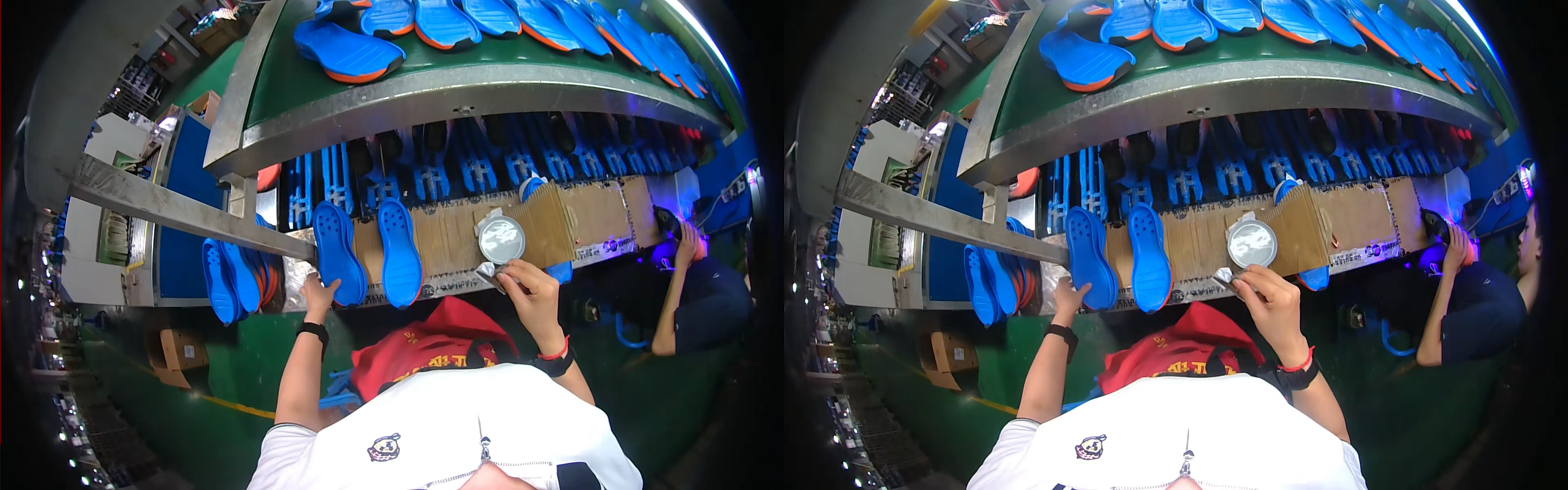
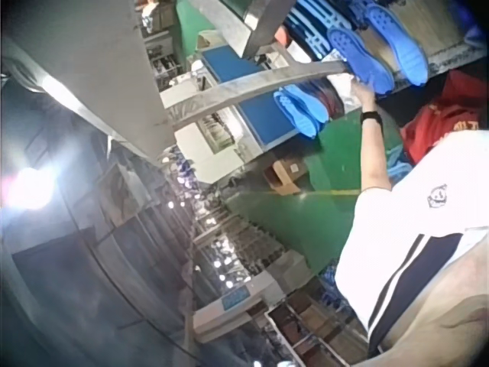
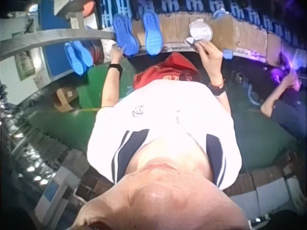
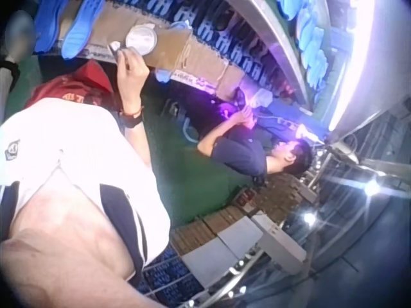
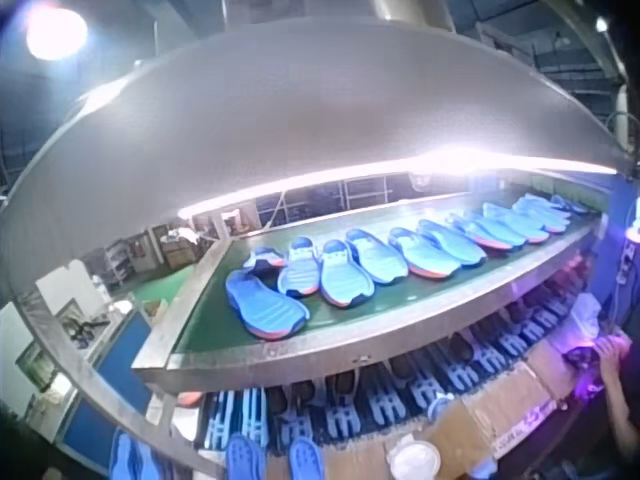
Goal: Applying adhesive to shoe soles using a brush and placing them onto a cooling or drying rack.
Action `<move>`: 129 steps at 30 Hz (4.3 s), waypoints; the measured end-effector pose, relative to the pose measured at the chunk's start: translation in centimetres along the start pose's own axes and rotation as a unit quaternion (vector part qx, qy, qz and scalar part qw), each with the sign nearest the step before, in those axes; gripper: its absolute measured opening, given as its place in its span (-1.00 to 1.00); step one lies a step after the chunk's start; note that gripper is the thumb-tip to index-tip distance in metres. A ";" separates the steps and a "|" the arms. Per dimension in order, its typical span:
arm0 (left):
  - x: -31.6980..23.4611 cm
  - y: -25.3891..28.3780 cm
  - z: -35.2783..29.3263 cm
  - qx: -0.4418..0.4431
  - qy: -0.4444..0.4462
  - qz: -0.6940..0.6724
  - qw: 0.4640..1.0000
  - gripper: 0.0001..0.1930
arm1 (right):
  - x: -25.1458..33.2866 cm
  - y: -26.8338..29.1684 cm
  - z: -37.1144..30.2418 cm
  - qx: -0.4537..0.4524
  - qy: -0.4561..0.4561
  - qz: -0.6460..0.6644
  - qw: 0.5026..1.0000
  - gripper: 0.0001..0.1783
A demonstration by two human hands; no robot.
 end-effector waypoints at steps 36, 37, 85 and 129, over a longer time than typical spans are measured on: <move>-24.0 5.9 -15.9 -0.006 -0.321 -0.364 0.874 -0.43 | 3.9 -2.9 3.3 0.095 0.170 -0.001 0.981 -0.84; -24.0 5.9 -15.9 -0.005 -0.322 -0.364 0.874 -0.40 | 3.8 -2.8 3.4 0.092 0.154 0.004 0.984 -0.84; 2.0 -3.0 -2.3 -0.066 0.077 -0.005 0.995 -0.30 | -1.4 -0.4 -0.6 0.016 -0.006 -0.050 0.999 -0.91; -23.5 7.3 -16.4 0.039 -0.273 -0.467 0.840 -0.58 | 5.1 -3.8 4.2 0.085 0.180 -0.021 0.980 -0.83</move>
Point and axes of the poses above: each hand's wrist, its own z-axis towards the middle knuckle, its own y-axis out of the back of the hand, x = y × z, the point moved 2 cm from there along z, towards the middle knuckle, and after that the axes turned 10 degrees about x, right-handed, at the moved point
